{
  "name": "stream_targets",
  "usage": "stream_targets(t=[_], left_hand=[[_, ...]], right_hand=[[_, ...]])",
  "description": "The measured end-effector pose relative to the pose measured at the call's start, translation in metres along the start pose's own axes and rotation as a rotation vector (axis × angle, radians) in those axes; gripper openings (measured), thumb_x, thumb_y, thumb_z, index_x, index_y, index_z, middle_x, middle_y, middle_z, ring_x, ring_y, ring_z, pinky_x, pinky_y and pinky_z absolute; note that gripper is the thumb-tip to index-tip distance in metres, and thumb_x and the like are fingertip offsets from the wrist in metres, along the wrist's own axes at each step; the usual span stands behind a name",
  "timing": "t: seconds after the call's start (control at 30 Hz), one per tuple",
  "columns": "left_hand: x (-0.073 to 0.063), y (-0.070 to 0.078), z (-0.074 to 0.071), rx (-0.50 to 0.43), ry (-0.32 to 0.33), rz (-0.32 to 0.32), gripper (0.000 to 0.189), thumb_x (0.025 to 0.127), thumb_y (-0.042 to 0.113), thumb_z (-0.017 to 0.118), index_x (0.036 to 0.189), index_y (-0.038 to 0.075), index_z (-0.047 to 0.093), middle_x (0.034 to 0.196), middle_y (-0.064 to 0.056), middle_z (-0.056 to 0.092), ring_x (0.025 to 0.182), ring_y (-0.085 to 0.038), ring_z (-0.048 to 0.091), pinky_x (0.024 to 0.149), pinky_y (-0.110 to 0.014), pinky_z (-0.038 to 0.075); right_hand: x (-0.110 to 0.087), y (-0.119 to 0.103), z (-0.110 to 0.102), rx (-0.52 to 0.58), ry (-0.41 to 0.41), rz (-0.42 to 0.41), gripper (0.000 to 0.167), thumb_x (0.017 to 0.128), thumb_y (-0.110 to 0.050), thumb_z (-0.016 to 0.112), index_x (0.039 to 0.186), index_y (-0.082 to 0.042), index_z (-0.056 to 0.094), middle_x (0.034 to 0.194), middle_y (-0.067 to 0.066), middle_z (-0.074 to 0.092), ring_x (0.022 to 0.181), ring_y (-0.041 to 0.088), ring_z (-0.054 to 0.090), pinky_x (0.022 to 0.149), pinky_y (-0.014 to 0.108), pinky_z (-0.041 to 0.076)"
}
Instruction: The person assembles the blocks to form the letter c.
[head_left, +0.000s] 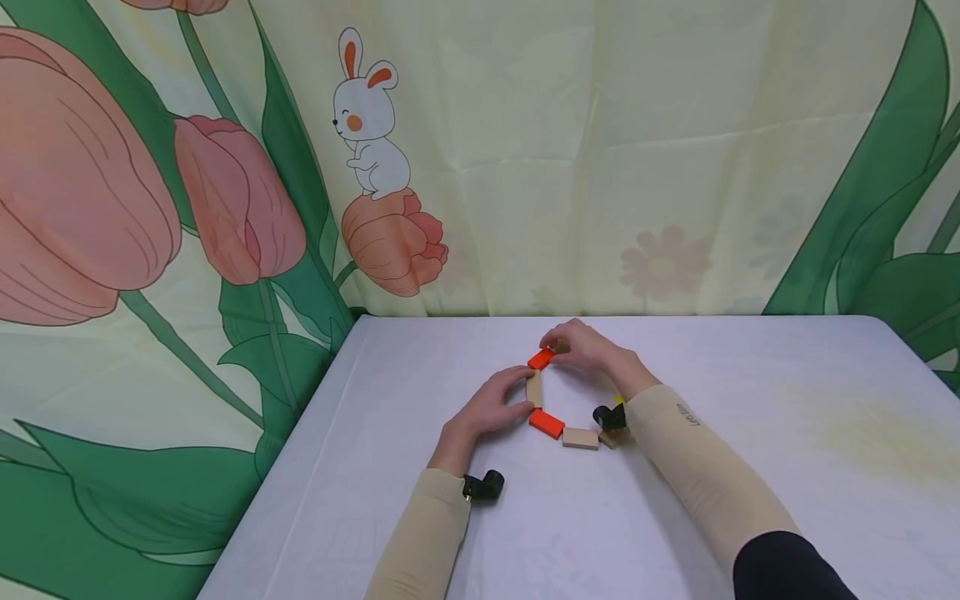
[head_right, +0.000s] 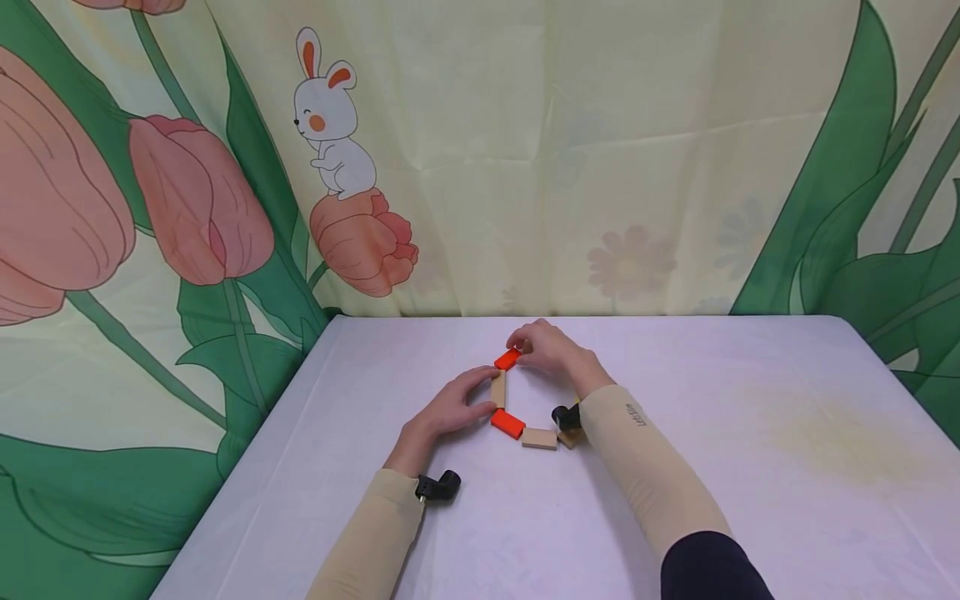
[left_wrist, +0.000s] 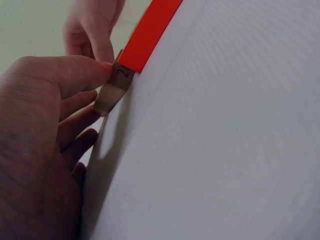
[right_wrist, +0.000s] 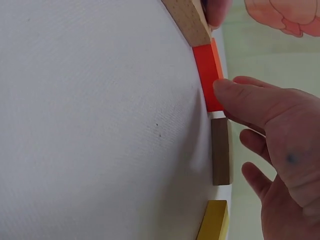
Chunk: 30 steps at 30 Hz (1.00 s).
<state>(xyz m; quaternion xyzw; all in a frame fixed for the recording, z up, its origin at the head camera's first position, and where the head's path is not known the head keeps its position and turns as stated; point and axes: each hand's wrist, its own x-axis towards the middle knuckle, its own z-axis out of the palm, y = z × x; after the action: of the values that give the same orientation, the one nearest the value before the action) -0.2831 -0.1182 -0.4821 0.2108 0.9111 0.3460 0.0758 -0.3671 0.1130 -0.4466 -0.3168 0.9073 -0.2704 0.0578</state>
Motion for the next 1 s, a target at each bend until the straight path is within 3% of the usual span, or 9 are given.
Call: stream_targets(t=[1.0], left_hand=[[-0.0009,-0.0007,0.0010,0.005,0.009,-0.005,0.056,0.095,0.028,0.066,0.148,0.017,0.052,0.154,-0.002,0.045,0.143,-0.022,0.037,0.116,-0.044,0.032]], right_hand=[[0.0031,-0.0041,0.0059,-0.035,-0.008,0.067,0.024,0.092,-0.009,0.073,0.116,-0.012,0.074,0.108,0.003,0.067,0.116,0.029,0.048,0.099,0.046,0.046]])
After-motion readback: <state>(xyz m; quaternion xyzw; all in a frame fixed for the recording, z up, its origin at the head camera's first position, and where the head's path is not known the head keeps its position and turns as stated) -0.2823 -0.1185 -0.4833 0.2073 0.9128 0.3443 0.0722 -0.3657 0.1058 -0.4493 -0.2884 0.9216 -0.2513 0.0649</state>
